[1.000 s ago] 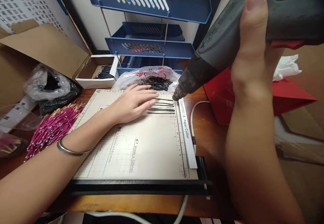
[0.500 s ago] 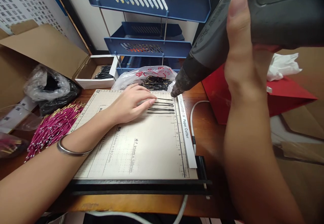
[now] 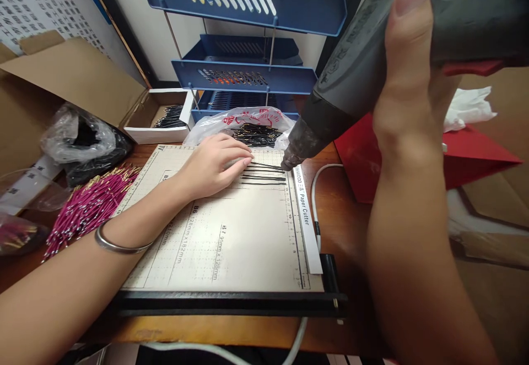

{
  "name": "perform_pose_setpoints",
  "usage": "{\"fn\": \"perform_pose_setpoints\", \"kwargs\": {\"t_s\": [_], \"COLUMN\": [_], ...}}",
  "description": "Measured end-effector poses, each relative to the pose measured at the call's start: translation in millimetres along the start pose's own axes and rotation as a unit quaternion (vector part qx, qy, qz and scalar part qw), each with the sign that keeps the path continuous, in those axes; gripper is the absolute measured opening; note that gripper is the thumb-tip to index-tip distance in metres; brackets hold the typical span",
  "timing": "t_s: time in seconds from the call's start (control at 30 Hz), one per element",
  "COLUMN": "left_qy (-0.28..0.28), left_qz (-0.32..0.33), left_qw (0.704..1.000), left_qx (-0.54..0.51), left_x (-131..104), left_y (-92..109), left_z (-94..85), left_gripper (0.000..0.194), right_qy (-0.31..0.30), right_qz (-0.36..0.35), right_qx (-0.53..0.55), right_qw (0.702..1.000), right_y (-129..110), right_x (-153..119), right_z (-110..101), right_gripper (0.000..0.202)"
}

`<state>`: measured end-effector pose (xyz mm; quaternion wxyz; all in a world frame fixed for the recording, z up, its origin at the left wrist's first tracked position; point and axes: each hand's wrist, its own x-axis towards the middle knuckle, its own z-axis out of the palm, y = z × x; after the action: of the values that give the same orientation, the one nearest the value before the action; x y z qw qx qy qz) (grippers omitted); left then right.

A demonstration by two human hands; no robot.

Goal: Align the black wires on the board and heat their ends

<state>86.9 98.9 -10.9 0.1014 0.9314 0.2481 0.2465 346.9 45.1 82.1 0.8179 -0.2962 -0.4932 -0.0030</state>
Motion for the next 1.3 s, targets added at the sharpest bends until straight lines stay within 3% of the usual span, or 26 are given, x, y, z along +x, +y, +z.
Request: {"fn": "perform_pose_setpoints", "kwargs": {"t_s": [0.17, 0.27, 0.37, 0.53, 0.7, 0.77, 0.87, 1.07, 1.2, 1.3], "left_qy": [-0.074, -0.089, -0.122, -0.221, -0.287, -0.296, -0.288, -0.273, -0.269, -0.271], "left_qz": [-0.023, -0.034, -0.057, -0.090, -0.076, -0.080, -0.102, -0.121, -0.114, -0.109], "left_qw": [0.997, 0.995, 0.990, 0.969, 0.951, 0.947, 0.947, 0.950, 0.952, 0.952], "left_qx": [0.019, 0.020, 0.031, 0.067, 0.088, 0.095, 0.098, 0.089, 0.091, 0.092], "left_x": [-2.4, -3.1, -1.2, 0.6, -8.6, -9.7, -5.1, 2.9, -0.9, -4.6], "left_y": [-4.3, -3.0, 9.5, 38.3, 49.6, 50.3, 48.3, 42.9, 45.2, 49.5], "left_z": [1.4, 0.0, -1.0, 4.3, 5.4, 5.3, 8.2, 14.5, 12.7, 10.6], "left_gripper": [0.048, 0.050, 0.058, 0.097, 0.104, 0.106, 0.108, 0.107, 0.106, 0.106], "right_qy": [-0.004, 0.021, 0.035, 0.097, 0.059, 0.045, 0.020, -0.083, -0.056, -0.055], "right_qz": [0.005, -0.015, -0.015, -0.016, 0.030, 0.060, 0.041, 0.083, 0.108, 0.116], "right_qx": [0.004, 0.007, 0.024, -0.010, -0.005, -0.001, -0.018, -0.090, -0.100, -0.096], "right_qw": [1.000, 1.000, 0.999, 0.995, 0.998, 0.997, 0.999, 0.989, 0.987, 0.987], "right_y": [-0.1, 3.6, 7.0, 0.4, -12.1, -16.8, -21.5, -12.3, -2.6, -10.0], "right_x": [-0.5, 3.9, 8.2, 3.9, 1.0, 1.2, 1.3, 3.0, 2.8, 1.8], "right_z": [5.4, 7.3, 7.5, 9.6, 8.0, 5.2, -1.4, -20.2, -23.0, -19.0], "right_gripper": [0.013, 0.013, 0.021, 0.015, 0.023, 0.029, 0.035, 0.055, 0.052, 0.047]}}
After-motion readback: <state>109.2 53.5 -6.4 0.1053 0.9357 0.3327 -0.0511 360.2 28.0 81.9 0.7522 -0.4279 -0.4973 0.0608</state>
